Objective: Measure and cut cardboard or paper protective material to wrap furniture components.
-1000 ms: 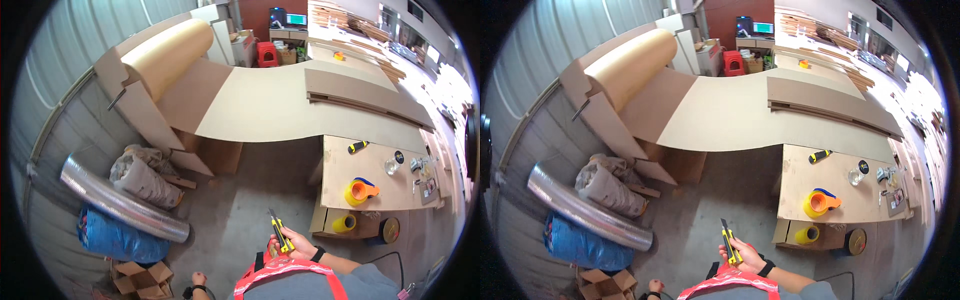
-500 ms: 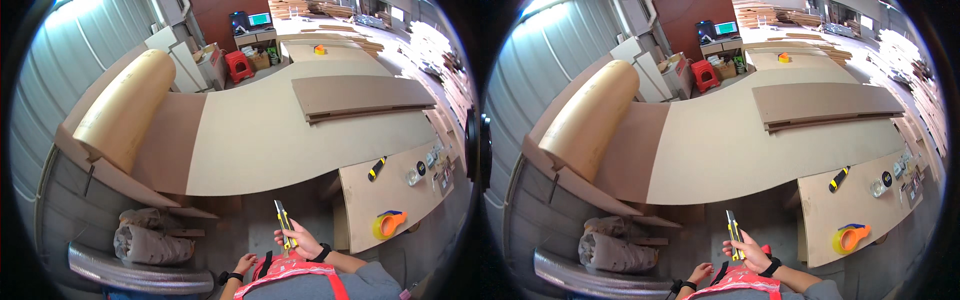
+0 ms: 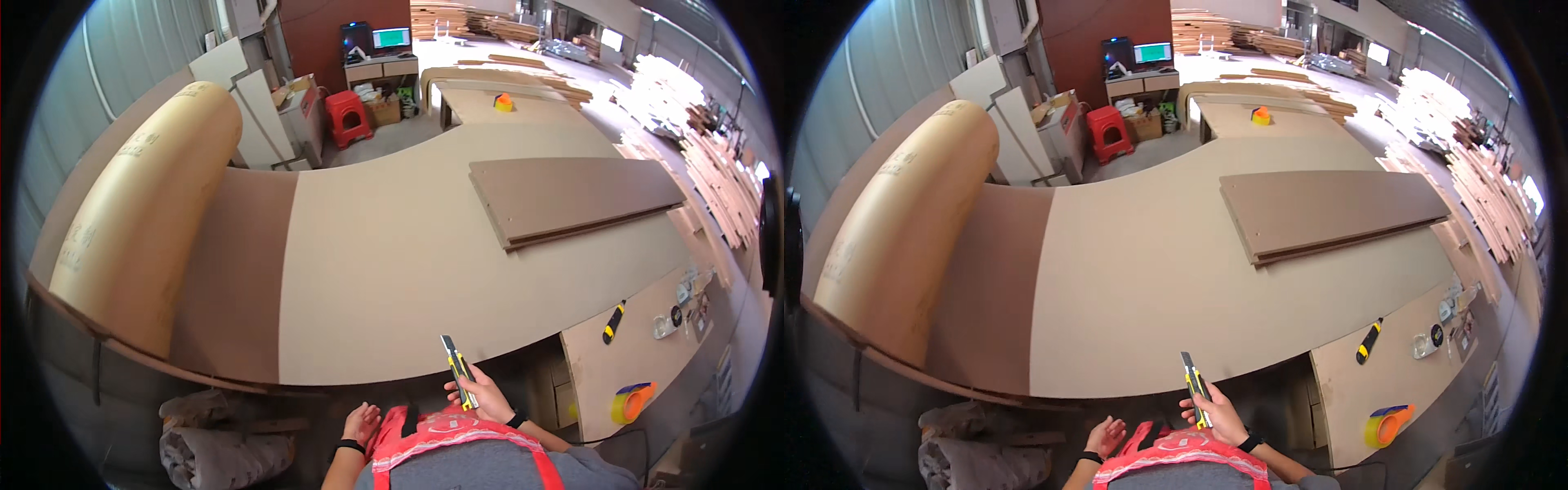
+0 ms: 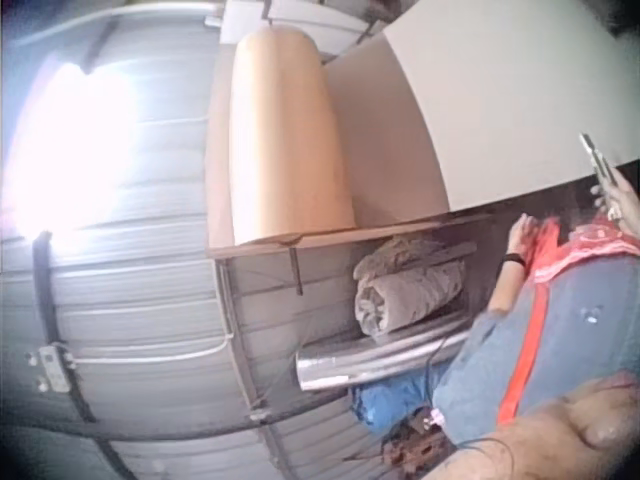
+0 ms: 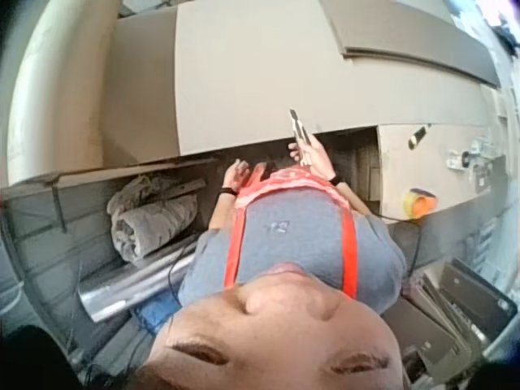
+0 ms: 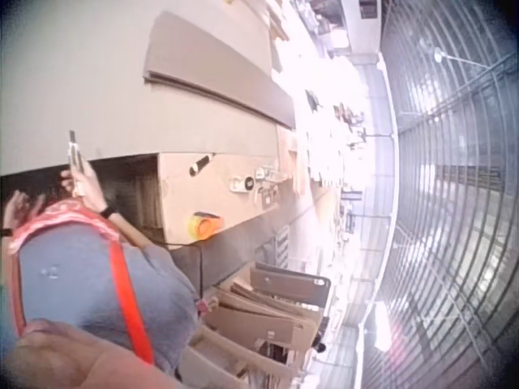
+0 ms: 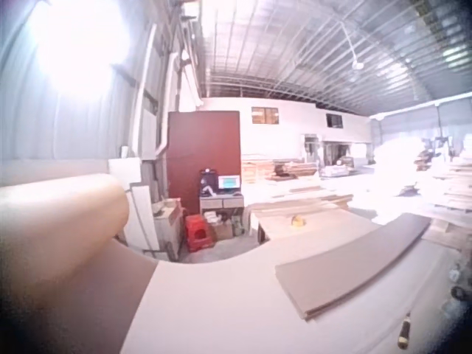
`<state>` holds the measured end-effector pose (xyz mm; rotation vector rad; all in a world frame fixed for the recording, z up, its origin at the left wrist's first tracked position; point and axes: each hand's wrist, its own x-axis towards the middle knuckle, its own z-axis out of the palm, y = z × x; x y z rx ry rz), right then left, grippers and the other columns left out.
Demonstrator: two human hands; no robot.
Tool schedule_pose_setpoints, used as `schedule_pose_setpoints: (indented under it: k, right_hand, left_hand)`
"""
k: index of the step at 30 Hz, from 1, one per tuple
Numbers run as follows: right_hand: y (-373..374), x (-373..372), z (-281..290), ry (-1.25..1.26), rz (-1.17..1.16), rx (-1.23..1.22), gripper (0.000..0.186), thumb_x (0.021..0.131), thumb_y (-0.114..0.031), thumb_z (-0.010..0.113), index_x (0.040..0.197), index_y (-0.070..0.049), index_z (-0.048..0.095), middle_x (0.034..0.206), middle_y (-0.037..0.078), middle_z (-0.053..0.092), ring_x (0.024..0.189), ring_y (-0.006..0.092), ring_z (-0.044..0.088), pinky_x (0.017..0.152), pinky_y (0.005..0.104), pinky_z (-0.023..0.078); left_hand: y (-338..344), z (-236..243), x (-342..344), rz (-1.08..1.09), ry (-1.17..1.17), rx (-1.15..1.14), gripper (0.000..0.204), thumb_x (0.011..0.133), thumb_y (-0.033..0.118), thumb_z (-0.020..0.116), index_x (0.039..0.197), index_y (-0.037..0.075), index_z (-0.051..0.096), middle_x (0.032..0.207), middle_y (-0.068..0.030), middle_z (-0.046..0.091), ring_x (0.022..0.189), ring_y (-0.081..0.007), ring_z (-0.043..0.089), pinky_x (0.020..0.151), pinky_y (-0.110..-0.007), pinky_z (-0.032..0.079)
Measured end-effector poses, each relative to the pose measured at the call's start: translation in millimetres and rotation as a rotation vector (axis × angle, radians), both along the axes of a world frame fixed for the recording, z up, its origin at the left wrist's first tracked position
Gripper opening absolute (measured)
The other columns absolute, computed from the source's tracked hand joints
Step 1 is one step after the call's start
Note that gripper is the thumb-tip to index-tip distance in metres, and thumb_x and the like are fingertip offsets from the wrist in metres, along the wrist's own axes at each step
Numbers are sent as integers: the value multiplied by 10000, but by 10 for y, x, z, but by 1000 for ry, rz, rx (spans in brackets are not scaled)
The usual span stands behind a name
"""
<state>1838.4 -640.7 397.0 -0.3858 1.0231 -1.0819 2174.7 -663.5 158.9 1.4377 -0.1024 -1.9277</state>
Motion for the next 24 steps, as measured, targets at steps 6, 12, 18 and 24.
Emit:
schedule_pose_setpoints:
  k: [6, 12, 18, 24]
  right_hand:
    - [-636, -35, 97, 275, -134, -92, 592, 1001, -137, 499, 1526, -152, 225, 1034, 145, 639, 761, 178, 660, 654, 273, 551]
    - [-1266, -458, -185, 609, -115, -35, 638, 965, -103, 526, 1529, -208, 245, 1014, 110, 645, 710, 140, 653, 620, 261, 537]
    - [-2359, -941, -532, 1215, 16, -88, 662, 916, -64, 526, 1510, -203, 270, 1101, 187, 631, 870, 303, 665, 781, 407, 526]
    - [-3688, -1295, -843, 1465, -160, -266, 642, 936, -51, 513, 1500, -243, 274, 1248, 255, 555, 1089, 417, 578, 899, 470, 482]
  left_hand:
    - [-841, -305, 41, -41, 40, 75, 857, 927, 388, 629, 1518, 32, 120, 1590, -188, 113, 1463, -322, 155, 1123, -563, 230]
    - [-1148, -553, -57, 340, 160, 73, 504, 945, 377, 592, 1352, 100, 482, 1331, -81, 554, 1251, -277, 498, 1074, -510, 345]
    - [-1182, 430, 68, 403, 181, -164, 432, 992, 336, 522, 1318, 53, 507, 1287, -88, 582, 1181, -271, 549, 1004, -455, 452]
    - [-1225, 1540, 49, 466, -149, -263, 422, 994, 243, 534, 1343, 18, 458, 1311, -94, 543, 1175, -250, 539, 1001, -434, 461]
